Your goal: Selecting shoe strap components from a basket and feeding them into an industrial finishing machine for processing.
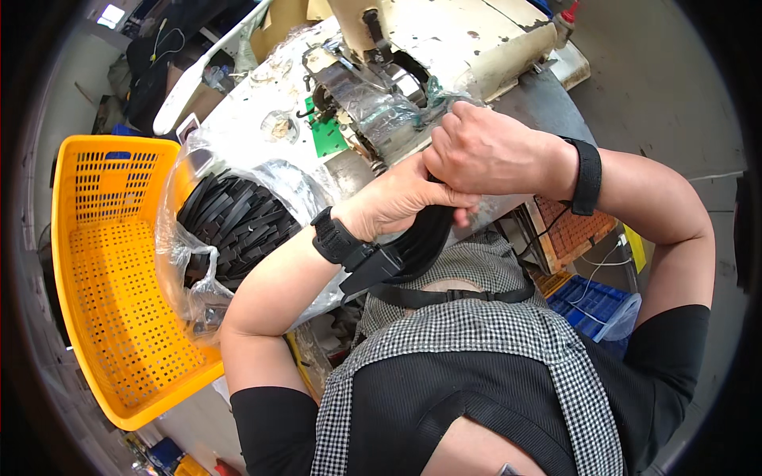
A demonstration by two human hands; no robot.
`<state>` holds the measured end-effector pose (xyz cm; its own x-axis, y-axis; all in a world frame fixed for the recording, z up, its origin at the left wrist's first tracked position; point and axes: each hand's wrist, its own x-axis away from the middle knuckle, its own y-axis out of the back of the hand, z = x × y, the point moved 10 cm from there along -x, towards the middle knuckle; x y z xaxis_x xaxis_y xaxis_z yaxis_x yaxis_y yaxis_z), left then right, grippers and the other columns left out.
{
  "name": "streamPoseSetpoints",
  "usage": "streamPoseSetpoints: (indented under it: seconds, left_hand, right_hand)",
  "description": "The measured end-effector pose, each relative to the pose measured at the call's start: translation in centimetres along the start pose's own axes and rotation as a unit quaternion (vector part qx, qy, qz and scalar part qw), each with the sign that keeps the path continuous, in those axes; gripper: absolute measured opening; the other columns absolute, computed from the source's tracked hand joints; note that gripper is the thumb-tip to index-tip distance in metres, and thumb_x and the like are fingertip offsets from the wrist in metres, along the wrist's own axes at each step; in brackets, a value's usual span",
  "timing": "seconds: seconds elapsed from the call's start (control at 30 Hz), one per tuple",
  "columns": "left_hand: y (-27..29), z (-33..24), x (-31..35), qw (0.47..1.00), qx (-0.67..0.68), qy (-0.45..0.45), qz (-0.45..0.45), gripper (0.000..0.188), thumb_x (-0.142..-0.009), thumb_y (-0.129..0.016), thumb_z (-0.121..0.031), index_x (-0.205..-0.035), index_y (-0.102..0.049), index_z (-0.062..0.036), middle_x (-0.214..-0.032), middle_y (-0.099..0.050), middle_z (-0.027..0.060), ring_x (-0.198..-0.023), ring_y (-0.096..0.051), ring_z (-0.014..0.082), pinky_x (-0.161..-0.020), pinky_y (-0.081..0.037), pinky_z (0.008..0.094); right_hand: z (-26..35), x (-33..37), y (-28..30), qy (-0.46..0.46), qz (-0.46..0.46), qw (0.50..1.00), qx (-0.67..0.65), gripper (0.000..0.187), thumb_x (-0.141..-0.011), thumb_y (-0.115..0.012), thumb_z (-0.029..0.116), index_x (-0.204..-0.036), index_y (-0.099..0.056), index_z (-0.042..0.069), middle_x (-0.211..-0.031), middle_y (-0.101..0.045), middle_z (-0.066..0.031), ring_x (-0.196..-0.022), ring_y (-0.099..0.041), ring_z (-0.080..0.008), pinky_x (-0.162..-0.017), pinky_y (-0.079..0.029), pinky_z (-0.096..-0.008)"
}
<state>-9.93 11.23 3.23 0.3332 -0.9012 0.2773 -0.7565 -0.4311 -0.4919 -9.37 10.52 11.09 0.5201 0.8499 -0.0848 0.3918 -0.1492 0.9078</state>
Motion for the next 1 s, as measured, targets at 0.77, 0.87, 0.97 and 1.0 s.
streamPoseSetpoints:
  seconds: [0.77, 0.87, 0.97, 1.0]
  left_hand:
    - [4.1, -3.1, 0.5, 0.965, 0.186, -0.178, -0.044, 0.045, -0.098, -0.051, -0.023, -0.136, -0.039, -0.0008, -0.103, -0.063, 0.0153, -0.101, -0.062, 0.0249, -0.087, -0.053, 0.0378]
    - [5.0, -2.3, 0.3, 0.962, 0.199, -0.182, -0.053, 0.048, -0.097, -0.052, -0.022, -0.138, -0.036, -0.0020, -0.107, -0.063, 0.0182, -0.105, -0.061, 0.0280, -0.091, -0.052, 0.0412]
    - [6.0, -1.9, 0.2, 0.960, 0.183, -0.189, -0.097, 0.050, -0.095, -0.056, -0.017, -0.138, -0.036, -0.0021, -0.107, -0.063, 0.0187, -0.104, -0.062, 0.0282, -0.092, -0.052, 0.0416]
    - [6.7, -2.0, 0.4, 0.958, 0.164, -0.199, -0.126, 0.051, -0.093, -0.058, -0.013, -0.138, -0.035, -0.0017, -0.108, -0.063, 0.0189, -0.103, -0.062, 0.0281, -0.092, -0.051, 0.0417]
  right_hand:
    - [4.0, 2.8, -9.6, -0.334, -0.040, 0.309, -0.890, 0.019, -0.090, -0.065, 0.018, -0.094, -0.062, 0.000, -0.076, -0.066, -0.0036, -0.074, -0.063, -0.0104, -0.072, -0.049, -0.0243]
    - [4.4, 2.6, -9.7, -0.290, -0.033, 0.313, -0.904, 0.023, -0.095, -0.057, 0.024, -0.093, -0.058, 0.001, -0.070, -0.063, -0.0032, -0.067, -0.061, -0.0107, -0.064, -0.049, -0.0242]
    - [4.6, 2.5, -10.4, -0.282, -0.013, 0.326, -0.902, 0.028, -0.097, -0.052, 0.027, -0.087, -0.057, 0.002, -0.065, -0.060, -0.0021, -0.058, -0.058, -0.0101, -0.058, -0.047, -0.0237]
    - [4.7, 2.6, -10.9, -0.290, -0.003, 0.339, -0.895, 0.030, -0.098, -0.050, 0.027, -0.084, -0.056, 0.002, -0.063, -0.058, -0.0016, -0.054, -0.056, -0.0098, -0.055, -0.046, -0.0236]
